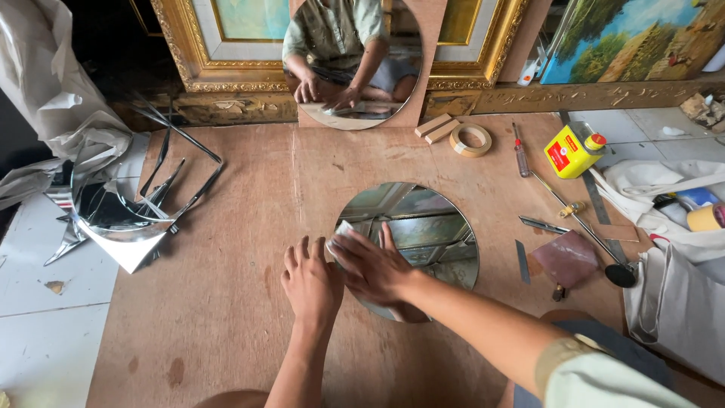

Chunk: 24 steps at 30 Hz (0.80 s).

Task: The person wipes a small circular mirror with a cloth, then applies a strip of wood-colored tape around the outer edge of a second circular mirror.

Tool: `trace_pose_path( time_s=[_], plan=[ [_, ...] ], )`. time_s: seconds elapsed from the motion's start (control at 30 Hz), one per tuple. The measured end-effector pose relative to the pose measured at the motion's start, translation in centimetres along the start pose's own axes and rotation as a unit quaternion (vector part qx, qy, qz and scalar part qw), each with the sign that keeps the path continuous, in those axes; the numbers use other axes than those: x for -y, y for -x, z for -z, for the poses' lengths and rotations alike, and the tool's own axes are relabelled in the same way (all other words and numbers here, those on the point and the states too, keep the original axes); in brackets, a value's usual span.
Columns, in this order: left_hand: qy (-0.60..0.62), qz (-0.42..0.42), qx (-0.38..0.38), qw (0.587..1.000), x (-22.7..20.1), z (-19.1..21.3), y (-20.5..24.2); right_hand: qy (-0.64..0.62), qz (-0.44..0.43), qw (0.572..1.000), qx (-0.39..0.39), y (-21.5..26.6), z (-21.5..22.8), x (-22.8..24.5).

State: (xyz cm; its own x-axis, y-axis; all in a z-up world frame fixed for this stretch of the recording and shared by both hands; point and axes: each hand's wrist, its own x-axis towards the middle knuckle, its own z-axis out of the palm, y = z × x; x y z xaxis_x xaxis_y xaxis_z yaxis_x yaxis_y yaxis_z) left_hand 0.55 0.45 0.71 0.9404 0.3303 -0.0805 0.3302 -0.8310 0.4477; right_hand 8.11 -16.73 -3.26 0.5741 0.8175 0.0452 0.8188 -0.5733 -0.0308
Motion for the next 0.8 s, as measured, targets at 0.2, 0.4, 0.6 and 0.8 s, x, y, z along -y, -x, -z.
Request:
trace_pose_path(
  time_s=[0.2,0.4,0.6,0.8],
  plan=[
    [-0.022,-0.046,0.063,0.997,-1.4,-0.4,0.4,-0.028,-0.191,0.978,0.085,-1.4,3.2,-7.3],
    [-0.097,-0.036,0.137,0.985,-1.7,-0.7,0.8,-0.111,-0.494,0.861,0.046,8.3,3.0,-11.8],
    [-0.097,-0.019,0.126,0.987,-1.3,-1.8,1.2,-0.066,-0.294,0.948,0.099,7.9,1.6,2.4],
    [-0.093,-0.007,0.137,0.986,-0.6,-1.6,1.1,-0.068,-0.289,0.950,0.094,4.4,3.7,2.5]
  ],
)
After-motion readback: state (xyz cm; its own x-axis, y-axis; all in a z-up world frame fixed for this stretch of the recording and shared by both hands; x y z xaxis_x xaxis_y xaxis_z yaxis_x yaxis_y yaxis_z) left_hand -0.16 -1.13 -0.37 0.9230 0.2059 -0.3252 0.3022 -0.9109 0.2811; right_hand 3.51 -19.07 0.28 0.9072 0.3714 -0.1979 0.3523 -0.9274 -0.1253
